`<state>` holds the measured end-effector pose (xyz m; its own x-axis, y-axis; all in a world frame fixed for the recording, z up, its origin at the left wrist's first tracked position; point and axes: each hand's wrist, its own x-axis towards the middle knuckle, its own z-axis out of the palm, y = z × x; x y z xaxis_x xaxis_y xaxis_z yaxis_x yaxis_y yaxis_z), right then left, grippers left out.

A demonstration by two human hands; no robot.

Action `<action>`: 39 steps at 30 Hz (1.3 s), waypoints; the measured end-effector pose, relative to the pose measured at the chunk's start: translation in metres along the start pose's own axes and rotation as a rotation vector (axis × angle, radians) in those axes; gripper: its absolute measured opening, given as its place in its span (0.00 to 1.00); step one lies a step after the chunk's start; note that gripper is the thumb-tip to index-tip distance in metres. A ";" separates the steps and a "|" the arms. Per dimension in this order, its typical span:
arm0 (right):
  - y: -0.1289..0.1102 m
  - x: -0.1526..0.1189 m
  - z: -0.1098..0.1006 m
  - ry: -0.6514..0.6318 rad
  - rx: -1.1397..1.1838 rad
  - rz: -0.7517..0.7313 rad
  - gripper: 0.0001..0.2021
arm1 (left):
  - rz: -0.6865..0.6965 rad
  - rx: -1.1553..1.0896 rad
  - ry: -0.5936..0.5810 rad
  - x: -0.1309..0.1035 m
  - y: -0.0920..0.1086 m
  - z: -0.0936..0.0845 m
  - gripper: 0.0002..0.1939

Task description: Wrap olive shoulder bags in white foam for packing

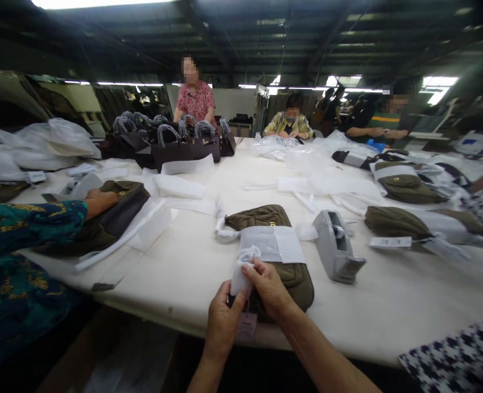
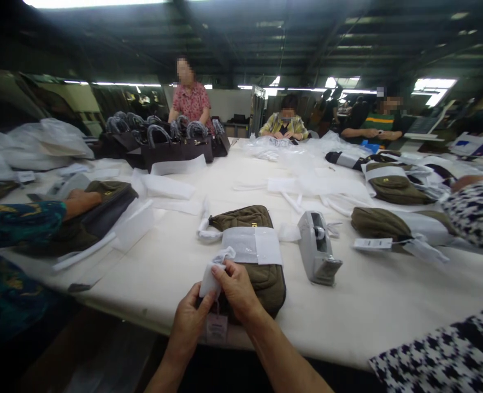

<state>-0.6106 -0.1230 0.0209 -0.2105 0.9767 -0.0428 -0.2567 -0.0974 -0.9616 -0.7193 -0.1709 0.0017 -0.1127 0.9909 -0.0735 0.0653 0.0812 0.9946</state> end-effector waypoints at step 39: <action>-0.044 -0.066 -0.235 0.720 -0.293 0.227 0.12 | -0.283 -0.227 0.039 0.020 -0.029 0.002 0.30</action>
<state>-0.3633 -0.1384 0.0019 0.4571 0.8324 -0.3132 -0.0023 -0.3511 -0.9363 -0.7216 -0.1535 -0.0286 -0.1331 0.9274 -0.3496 -0.1948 0.3214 0.9267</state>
